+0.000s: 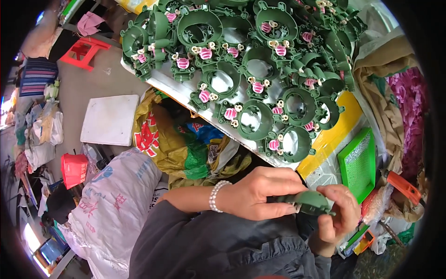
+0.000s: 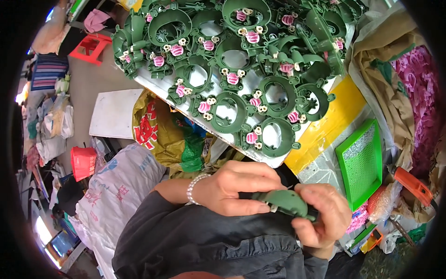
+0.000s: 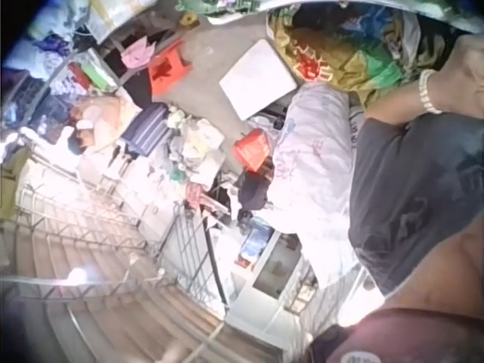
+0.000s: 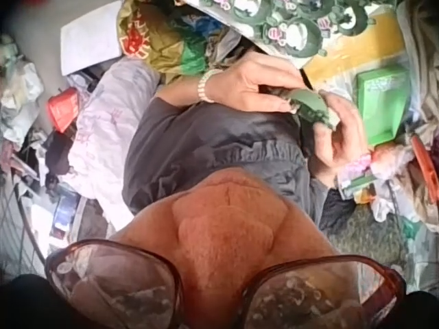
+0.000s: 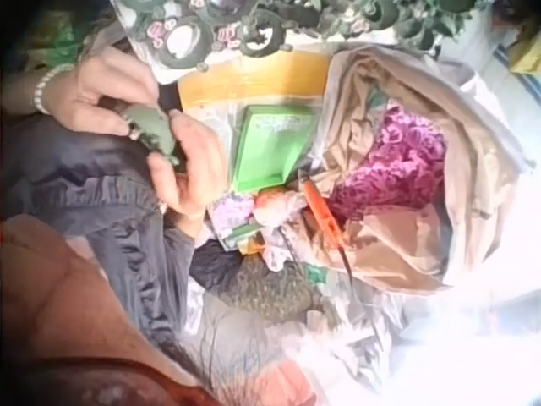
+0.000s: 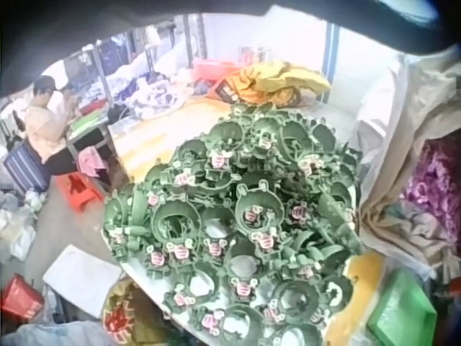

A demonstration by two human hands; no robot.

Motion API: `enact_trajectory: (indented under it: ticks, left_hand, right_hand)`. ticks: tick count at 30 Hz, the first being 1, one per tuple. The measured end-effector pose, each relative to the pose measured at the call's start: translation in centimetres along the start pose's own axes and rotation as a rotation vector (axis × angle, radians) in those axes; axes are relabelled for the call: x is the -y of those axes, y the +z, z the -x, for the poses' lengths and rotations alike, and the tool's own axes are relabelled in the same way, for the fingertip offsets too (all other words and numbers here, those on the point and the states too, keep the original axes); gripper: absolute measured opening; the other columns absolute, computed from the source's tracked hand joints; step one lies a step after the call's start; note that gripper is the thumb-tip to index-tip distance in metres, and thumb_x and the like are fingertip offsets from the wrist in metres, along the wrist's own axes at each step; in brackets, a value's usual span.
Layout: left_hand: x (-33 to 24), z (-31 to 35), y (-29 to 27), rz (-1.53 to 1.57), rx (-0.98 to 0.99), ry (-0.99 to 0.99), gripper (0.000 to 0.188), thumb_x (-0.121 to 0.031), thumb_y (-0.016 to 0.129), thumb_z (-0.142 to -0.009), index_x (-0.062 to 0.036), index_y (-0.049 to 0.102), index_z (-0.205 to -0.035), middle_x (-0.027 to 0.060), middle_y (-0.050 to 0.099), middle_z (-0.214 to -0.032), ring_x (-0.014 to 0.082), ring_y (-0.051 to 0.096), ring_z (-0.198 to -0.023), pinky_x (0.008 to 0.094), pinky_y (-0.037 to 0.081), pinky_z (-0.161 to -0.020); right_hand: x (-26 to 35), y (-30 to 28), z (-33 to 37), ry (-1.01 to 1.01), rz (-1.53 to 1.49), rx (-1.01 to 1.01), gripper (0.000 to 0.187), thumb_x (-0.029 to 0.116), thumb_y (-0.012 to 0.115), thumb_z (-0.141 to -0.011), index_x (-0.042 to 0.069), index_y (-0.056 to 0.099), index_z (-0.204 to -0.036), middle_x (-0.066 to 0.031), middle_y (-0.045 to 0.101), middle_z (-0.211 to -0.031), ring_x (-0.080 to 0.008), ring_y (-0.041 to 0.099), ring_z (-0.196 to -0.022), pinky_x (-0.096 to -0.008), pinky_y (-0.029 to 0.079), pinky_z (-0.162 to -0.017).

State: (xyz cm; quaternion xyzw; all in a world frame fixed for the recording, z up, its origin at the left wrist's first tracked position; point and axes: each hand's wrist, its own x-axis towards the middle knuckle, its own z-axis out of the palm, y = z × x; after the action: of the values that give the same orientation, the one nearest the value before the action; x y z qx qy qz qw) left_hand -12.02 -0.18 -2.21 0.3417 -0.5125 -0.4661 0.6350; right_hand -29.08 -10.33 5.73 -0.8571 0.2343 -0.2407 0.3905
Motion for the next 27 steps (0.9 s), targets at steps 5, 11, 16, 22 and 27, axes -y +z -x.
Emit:
enact_trajectory:
  ticks: [5, 11, 16, 22, 27]
  left_hand:
    - [0.9, -0.6, 3.0, 0.02, -0.086, -0.126, 0.03, -0.01, 0.069, -0.074, 0.0024, 0.06, -0.1, 0.0072, 0.056, -0.082, 0.0124, 0.054, -0.061, 0.0246, 0.042, -0.05]
    - [2.0, -1.0, 4.9, 0.075, -0.032, -0.322, 0.029, -0.013, 0.069, -0.079, 0.0039, 0.059, -0.1, 0.0043, 0.054, -0.084, 0.004, 0.052, -0.061, 0.0184, 0.041, -0.047]
    - [2.9, -1.5, 6.0, 0.137, 0.06, -0.418, 0.03, -0.016, 0.067, -0.082, 0.0022, 0.057, -0.104, 0.0021, 0.055, -0.074, 0.0005, 0.049, -0.053, 0.0177, 0.038, -0.045]
    - [4.0, -1.0, 7.4, 0.121, 0.025, -0.458, 0.037, -0.016, 0.065, -0.082, 0.0003, 0.055, -0.114, 0.0078, 0.063, -0.085, 0.0024, 0.052, -0.053, 0.02, 0.04, -0.046]
    - [4.4, -1.1, 8.1, 0.024, 0.037, -0.464, 0.039, -0.014, 0.066, -0.081, 0.0003, 0.054, -0.116, 0.0098, 0.063, -0.085, 0.0033, 0.055, -0.055, 0.0207, 0.042, -0.048]
  right_hand:
    - [-1.7, 0.0, 2.6, 0.063, 0.031, -0.156, 0.03, 0.022, 0.06, -0.081, -0.006, 0.058, -0.092, -0.0177, 0.063, -0.077, -0.0281, 0.063, -0.069, -0.0326, 0.049, -0.062]
    - [-4.0, -0.4, 5.2, 0.384, -0.153, -0.236, 0.026, 0.016, 0.053, -0.087, -0.007, 0.055, -0.098, -0.0139, 0.064, -0.079, -0.0175, 0.061, -0.068, -0.0269, 0.047, -0.064]
    - [-5.8, -0.3, 6.9, 0.536, -0.463, -0.337, 0.031, 0.022, 0.053, -0.091, -0.006, 0.052, -0.103, -0.0093, 0.061, -0.074, -0.0128, 0.058, -0.063, -0.0219, 0.045, -0.059]
    - [-9.1, -0.1, 10.2, 0.597, -0.62, -0.419, 0.024, 0.016, 0.05, -0.092, -0.004, 0.053, -0.105, -0.0087, 0.061, -0.076, -0.0102, 0.055, -0.061, -0.0206, 0.045, -0.057]
    - [-10.5, 0.0, 11.6, 0.621, -0.667, -0.44, 0.019, 0.015, 0.051, -0.092, 0.0, 0.054, -0.105, -0.0096, 0.062, -0.08, -0.0105, 0.056, -0.062, -0.021, 0.046, -0.056]
